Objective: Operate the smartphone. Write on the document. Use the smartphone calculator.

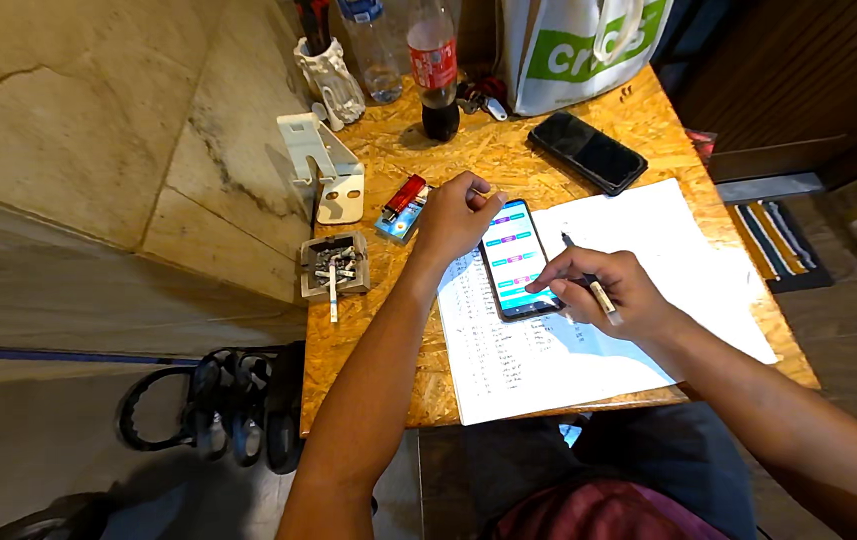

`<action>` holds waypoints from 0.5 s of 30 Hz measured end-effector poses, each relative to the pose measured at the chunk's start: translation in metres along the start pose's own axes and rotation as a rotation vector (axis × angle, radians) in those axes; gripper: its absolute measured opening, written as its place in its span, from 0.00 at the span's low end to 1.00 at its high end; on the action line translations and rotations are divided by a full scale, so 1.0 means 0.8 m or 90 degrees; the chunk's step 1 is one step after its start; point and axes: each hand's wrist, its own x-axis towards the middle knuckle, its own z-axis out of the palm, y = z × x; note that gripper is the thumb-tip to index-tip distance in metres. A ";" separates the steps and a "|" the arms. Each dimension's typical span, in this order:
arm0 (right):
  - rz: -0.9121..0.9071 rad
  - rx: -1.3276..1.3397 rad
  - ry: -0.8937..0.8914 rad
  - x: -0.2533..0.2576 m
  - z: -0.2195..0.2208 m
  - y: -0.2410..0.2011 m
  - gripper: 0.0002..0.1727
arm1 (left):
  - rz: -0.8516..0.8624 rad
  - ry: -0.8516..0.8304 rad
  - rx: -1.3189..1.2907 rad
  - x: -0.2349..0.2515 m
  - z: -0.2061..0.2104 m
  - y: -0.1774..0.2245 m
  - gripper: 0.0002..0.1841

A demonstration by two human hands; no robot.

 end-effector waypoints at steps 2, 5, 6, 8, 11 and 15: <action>-0.003 0.007 0.018 0.000 -0.001 -0.001 0.13 | -0.003 0.001 -0.003 0.000 0.000 0.000 0.18; 0.012 0.019 0.097 0.000 -0.006 -0.008 0.12 | 0.000 -0.001 -0.006 -0.001 0.000 0.001 0.18; 0.024 0.015 0.121 0.000 -0.008 -0.008 0.12 | 0.001 -0.001 -0.004 -0.001 0.000 0.000 0.18; 0.045 0.015 0.150 0.002 -0.010 -0.010 0.11 | -0.002 -0.003 0.000 -0.001 -0.001 0.001 0.18; 0.053 0.022 0.145 0.002 -0.009 -0.012 0.11 | -0.004 -0.002 0.005 -0.001 -0.001 0.003 0.18; 0.054 0.027 0.092 0.002 -0.006 -0.012 0.12 | 0.003 -0.002 0.006 0.000 0.000 0.000 0.18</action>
